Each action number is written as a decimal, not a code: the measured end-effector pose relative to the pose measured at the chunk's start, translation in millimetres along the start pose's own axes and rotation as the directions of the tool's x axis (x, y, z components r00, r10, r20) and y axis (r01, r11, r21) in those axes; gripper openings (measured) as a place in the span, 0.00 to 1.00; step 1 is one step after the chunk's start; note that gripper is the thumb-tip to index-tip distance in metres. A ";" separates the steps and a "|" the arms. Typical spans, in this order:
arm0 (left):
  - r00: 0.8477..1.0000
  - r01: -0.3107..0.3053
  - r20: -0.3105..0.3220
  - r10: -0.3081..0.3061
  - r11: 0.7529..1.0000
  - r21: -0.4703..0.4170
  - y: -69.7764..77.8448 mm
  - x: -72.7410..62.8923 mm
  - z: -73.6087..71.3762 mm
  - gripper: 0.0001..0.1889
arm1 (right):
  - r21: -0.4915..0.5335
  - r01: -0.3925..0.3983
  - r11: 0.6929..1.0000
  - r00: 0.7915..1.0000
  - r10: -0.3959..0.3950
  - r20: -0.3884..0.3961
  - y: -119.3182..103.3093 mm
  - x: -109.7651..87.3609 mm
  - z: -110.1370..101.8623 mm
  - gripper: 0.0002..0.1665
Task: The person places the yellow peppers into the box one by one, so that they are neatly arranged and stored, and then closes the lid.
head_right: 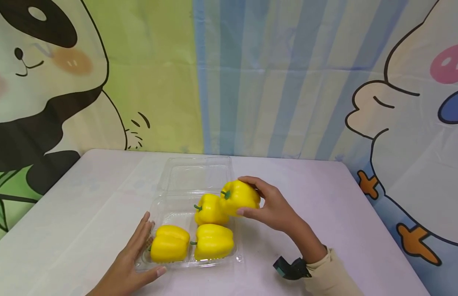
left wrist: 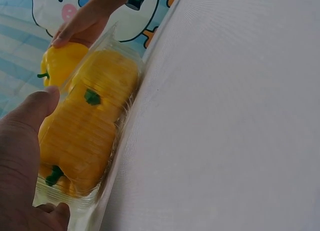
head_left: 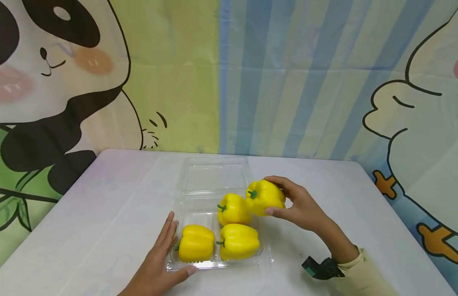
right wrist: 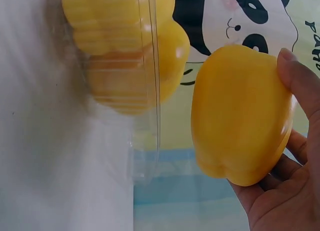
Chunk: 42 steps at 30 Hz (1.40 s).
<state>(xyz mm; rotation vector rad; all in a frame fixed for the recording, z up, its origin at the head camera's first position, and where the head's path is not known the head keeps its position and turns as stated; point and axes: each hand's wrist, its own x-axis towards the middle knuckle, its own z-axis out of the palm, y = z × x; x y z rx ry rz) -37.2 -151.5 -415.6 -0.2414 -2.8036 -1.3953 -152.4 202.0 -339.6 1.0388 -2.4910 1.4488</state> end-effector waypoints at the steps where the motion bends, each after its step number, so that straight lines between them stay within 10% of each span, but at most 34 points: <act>1: 1.000 -0.003 0.000 0.003 1.000 0.001 -0.2 0.2 0.0 0.62 | 0.006 0.007 1.000 1.000 -0.007 0.002 -1.2 1.1 1.2 0.40; 42: 1.000 0.011 0.018 -0.011 1.000 0.003 0.9 -0.6 -1.5 0.62 | 0.172 0.088 0.981 0.991 -0.104 0.086 -21.5 29.6 45.9 0.39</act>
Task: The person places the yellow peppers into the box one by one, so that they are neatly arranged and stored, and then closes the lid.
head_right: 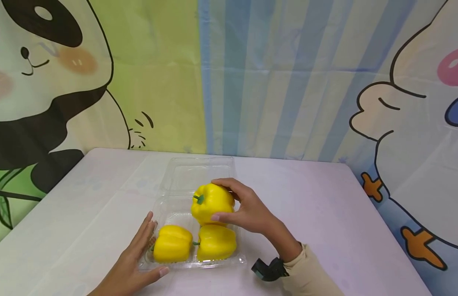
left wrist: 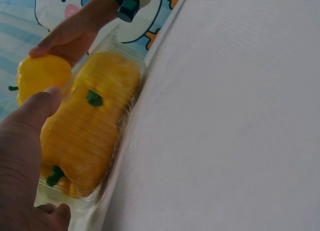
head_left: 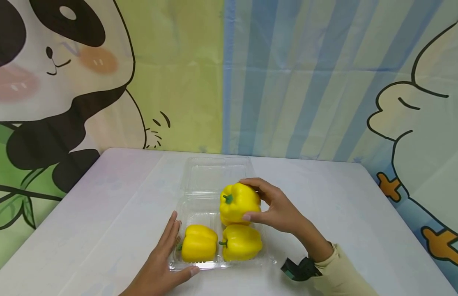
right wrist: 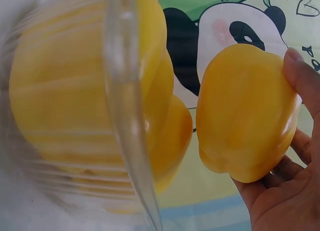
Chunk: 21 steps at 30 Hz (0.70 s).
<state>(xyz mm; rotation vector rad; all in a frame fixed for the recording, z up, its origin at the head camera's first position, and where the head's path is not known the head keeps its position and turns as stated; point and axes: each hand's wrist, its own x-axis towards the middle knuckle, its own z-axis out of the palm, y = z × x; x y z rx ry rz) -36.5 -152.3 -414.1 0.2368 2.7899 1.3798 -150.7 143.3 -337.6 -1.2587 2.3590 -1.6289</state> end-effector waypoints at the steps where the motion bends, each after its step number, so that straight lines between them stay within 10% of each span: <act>1: 1.000 0.002 0.002 -0.002 1.000 -0.001 0.2 0.1 -0.1 0.62 | 0.003 -0.001 1.000 1.000 0.000 0.005 -0.2 0.9 0.9 0.39; 21: 0.998 0.048 0.035 -0.047 0.999 -0.010 0.5 1.4 -1.3 0.62 | 0.059 0.025 0.998 0.997 -0.030 0.074 -8.2 15.4 18.6 0.38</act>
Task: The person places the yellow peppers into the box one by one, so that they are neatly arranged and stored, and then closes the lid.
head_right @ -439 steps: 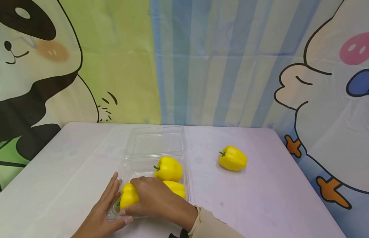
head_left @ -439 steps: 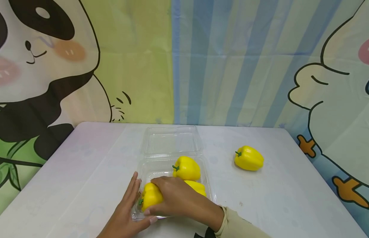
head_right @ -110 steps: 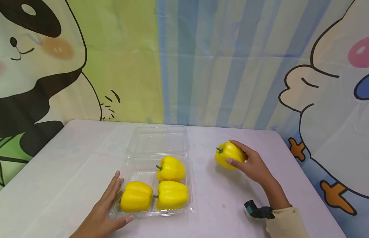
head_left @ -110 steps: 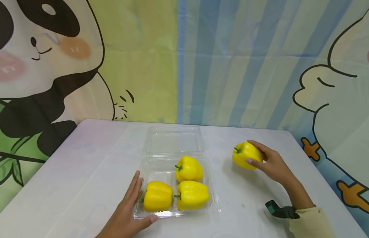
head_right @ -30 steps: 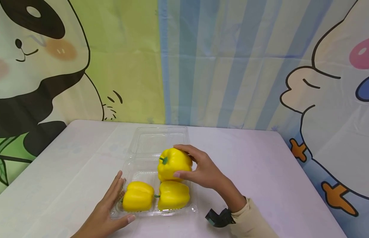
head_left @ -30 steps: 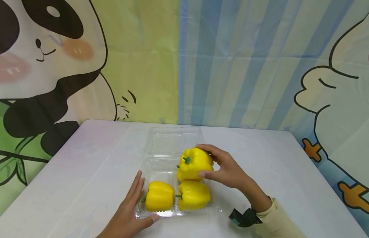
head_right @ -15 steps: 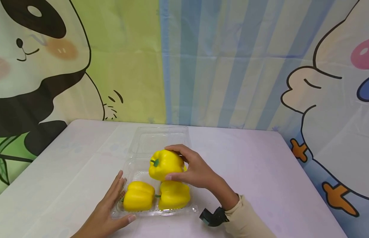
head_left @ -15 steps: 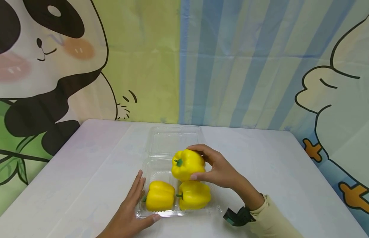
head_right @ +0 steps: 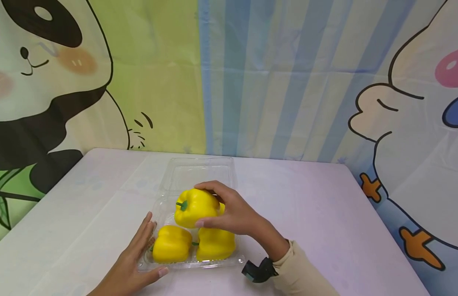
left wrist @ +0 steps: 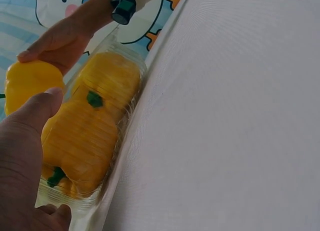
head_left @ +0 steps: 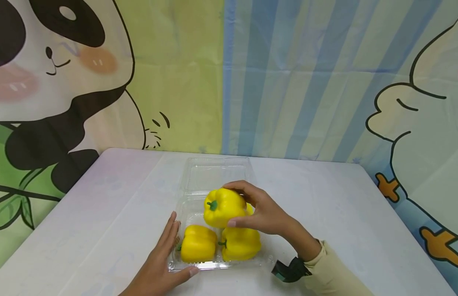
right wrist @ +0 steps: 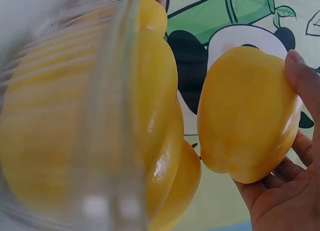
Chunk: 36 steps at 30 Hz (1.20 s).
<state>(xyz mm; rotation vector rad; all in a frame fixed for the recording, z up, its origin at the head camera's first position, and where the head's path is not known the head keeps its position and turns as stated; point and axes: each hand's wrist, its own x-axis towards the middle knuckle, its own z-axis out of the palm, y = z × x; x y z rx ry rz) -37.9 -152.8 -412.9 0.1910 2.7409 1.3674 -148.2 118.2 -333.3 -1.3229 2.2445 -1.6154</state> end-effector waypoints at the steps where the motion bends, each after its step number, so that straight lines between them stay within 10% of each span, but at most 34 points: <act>1: 1.000 -0.001 0.000 0.001 1.000 0.001 -0.1 -0.2 0.0 0.62 | -0.005 0.002 1.000 1.000 -0.002 0.004 -0.4 0.4 0.0 0.38; 36: 0.999 -0.045 -0.022 0.046 0.999 0.015 -2.6 0.5 0.9 0.61 | -0.130 -0.019 0.991 0.997 0.028 0.068 -23.8 23.3 -4.5 0.38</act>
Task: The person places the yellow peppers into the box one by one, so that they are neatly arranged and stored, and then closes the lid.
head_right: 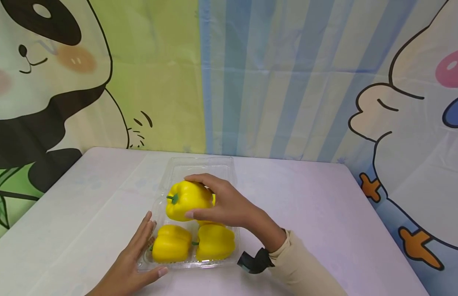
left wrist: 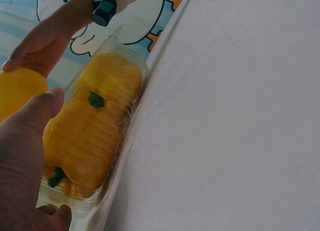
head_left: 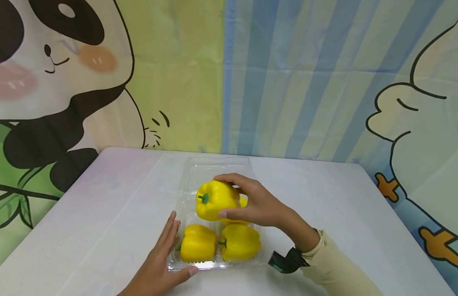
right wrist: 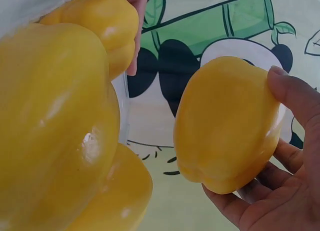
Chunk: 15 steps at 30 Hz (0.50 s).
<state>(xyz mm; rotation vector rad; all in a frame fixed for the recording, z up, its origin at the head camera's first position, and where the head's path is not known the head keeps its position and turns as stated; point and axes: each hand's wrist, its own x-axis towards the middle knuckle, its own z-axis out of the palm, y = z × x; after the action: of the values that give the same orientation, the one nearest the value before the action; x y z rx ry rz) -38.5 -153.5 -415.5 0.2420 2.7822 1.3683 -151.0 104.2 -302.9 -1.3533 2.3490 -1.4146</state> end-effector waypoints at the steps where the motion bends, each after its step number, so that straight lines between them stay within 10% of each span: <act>1: 1.000 0.001 0.000 -0.001 1.000 0.000 0.1 0.3 0.0 0.62 | -0.002 -0.001 1.000 1.000 0.001 0.006 0.2 1.5 0.9 0.38; 15: 0.999 0.028 0.033 -0.027 0.999 -0.028 1.1 0.7 -1.6 0.62 | -0.031 -0.026 0.999 0.998 0.028 0.061 5.1 15.5 5.2 0.40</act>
<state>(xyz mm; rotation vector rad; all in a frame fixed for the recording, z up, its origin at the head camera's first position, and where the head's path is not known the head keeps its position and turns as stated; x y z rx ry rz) -39.2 -154.0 -413.6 0.2227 2.7275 1.3845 -161.2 90.5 -304.3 -1.3474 2.3495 -1.3162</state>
